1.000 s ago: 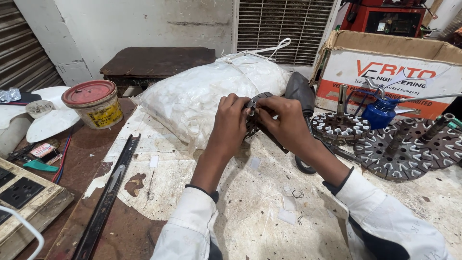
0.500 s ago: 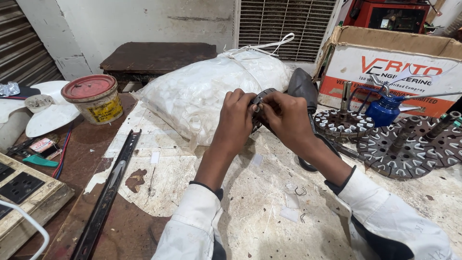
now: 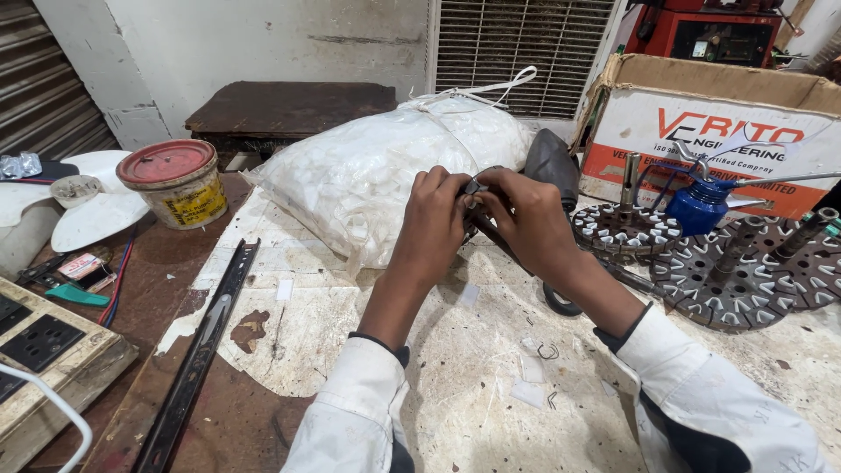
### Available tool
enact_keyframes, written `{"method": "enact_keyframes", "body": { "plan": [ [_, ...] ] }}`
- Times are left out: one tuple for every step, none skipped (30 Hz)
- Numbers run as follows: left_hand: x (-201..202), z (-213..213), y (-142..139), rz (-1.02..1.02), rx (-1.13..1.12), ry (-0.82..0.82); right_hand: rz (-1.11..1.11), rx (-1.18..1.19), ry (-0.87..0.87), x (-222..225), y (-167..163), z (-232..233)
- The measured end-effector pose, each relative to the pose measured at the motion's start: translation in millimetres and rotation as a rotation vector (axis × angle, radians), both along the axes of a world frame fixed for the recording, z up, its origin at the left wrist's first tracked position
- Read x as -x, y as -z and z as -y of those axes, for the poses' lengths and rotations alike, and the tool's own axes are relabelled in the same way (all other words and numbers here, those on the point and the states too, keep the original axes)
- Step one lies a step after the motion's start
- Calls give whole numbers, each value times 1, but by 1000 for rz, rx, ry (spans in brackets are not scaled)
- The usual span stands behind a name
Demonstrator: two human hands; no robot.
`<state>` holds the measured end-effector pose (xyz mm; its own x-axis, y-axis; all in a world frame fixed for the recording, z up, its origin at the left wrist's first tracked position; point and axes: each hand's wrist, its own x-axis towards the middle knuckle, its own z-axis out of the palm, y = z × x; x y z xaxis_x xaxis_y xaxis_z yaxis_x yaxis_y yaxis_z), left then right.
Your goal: The person cuts small white plastic spacers with scissors and fits them one at a time between the metal discs of a fan rotor on the workbench, pressing each piece into place around the central shaft and turning the rotor to reach the next slot.
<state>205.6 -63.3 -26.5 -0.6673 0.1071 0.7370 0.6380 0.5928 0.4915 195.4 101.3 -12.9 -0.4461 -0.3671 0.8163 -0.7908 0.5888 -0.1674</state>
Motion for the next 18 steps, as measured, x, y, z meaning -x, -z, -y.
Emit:
{"method": "enact_keyframes", "body": {
  "plan": [
    [0,0,0,-3,3,-1,5,4,-1,1,0,0],
    [0,0,1,-5,7,-2,-8,-3,-1,1,0,0],
    [0,0,1,-4,5,-3,-21,-10,-2,2,-1,0],
    [0,0,2,-3,4,-4,-34,-16,-1,2,-2,0],
    [0,0,2,-2,4,-5,-37,-29,18,1,-3,-1],
    [0,0,3,-4,11,-15,-39,-41,36,0,-4,-2],
    [0,0,4,-6,16,-25,-42,-55,55,-1,-6,-2],
    [1,0,4,-8,18,-35,-60,-89,70,-2,-8,-3],
    [1,0,4,-6,5,-31,-78,-127,83,-3,-10,-4],
    [2,2,4,-5,-9,-28,-96,-165,94,-3,-12,-4],
    [2,3,4,-3,-19,-24,-51,-202,172,-3,-13,-4],
    [3,4,4,-6,-16,-21,-4,-237,250,-3,-13,-3],
    [3,4,4,-9,-13,-17,43,-271,331,-2,-13,-3],
    [3,4,3,-13,-12,-12,-30,-273,284,-1,-13,-3],
    [2,3,3,-11,-8,-11,-103,-274,237,2,-13,-3],
    [2,1,3,-8,-7,-11,-175,-277,187,4,-13,-3],
    [1,0,3,-6,-5,-14,-59,-282,115,8,-13,-4],
    [0,-1,3,-6,-17,-15,56,-286,43,11,-15,-7]
  ]
}}
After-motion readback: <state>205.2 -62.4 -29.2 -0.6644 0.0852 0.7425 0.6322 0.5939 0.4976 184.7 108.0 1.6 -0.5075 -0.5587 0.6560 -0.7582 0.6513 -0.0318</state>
